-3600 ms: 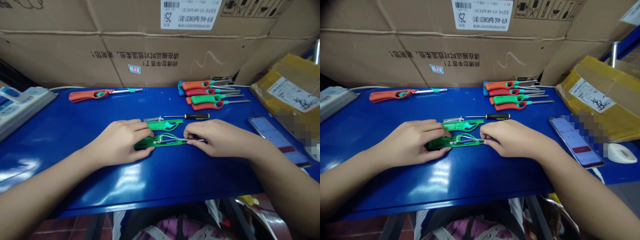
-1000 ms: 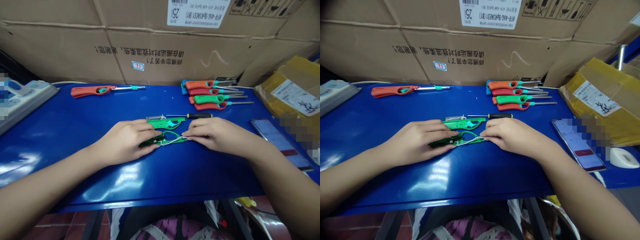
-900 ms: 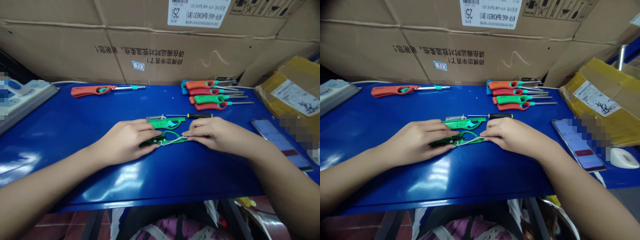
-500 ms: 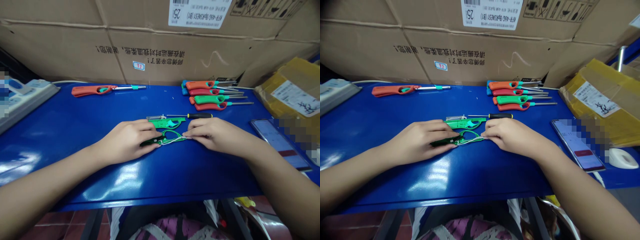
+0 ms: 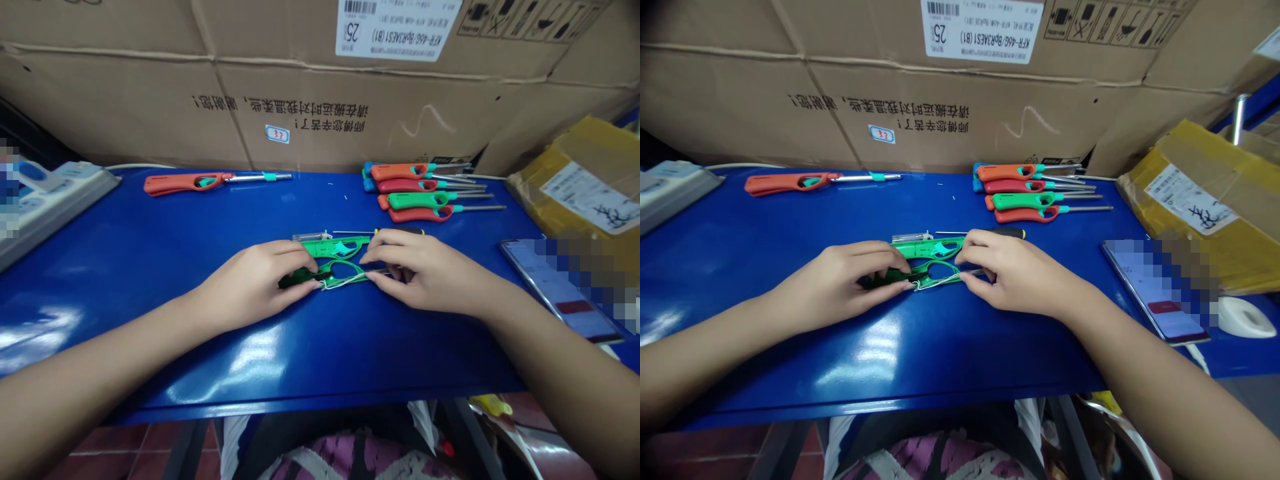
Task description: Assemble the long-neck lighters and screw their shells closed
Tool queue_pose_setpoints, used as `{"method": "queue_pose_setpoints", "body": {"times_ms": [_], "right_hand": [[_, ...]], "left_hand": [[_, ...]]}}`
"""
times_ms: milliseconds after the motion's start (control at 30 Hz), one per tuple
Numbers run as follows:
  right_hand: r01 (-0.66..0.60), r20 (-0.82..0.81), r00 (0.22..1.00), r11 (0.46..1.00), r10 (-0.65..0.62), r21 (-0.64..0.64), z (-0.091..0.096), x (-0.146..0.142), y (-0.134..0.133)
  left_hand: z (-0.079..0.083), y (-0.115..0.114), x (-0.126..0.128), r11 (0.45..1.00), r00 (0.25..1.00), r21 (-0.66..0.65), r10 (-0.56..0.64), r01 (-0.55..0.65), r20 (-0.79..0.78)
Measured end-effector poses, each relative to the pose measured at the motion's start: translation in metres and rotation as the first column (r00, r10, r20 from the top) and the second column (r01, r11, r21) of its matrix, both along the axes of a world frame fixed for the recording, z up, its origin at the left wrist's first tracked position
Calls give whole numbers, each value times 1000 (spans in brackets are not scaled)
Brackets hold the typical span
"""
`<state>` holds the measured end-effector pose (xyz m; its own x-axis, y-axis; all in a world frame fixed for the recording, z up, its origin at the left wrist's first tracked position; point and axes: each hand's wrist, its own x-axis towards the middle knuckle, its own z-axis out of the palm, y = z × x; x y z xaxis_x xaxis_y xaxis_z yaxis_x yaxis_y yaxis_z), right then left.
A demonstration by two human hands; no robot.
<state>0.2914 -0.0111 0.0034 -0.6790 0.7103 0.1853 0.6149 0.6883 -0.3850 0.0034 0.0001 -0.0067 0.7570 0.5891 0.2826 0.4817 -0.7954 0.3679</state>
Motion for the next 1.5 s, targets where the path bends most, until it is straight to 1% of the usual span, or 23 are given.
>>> {"method": "queue_pose_setpoints", "body": {"times_ms": [100,200,267,367,567,800,933,1100,1267,1500], "right_hand": [[-25,22,999,1000,25,-13,-4,-8,-4],[-16,57,998,1000,17,-10,-10,-15,-6],[10,43,999,1000,-10,-15,-14,-18,-6],[47,-12,999,997,-47,-54,-17,-21,-5],[89,-64,993,988,-97,-124,-17,-23,-6],[113,-101,987,986,-126,-122,-18,-27,-8],[95,-90,990,988,-107,-124,-18,-31,-11],[107,-51,992,982,-116,-153,-13,-32,-14],[97,25,995,988,-94,-123,-11,-31,-15],[66,83,994,998,-65,-17,-17,-30,-13]], "left_hand": [[-2,-1,1,1000,1000,-14,20,-20,6],[-3,-1,1,999,999,-22,28,-28,14],[-2,-1,1,999,999,-37,30,-30,21],[0,-2,2,998,999,-49,32,-30,35],[2,-4,2,993,997,-102,68,-64,33],[-1,-5,4,980,992,-154,128,-124,16],[0,-7,5,976,989,-164,145,-142,7],[-2,-9,6,980,990,-144,141,-138,11],[-3,-9,7,982,989,-123,145,-143,11],[-7,-9,7,983,990,-125,138,-134,23]]}}
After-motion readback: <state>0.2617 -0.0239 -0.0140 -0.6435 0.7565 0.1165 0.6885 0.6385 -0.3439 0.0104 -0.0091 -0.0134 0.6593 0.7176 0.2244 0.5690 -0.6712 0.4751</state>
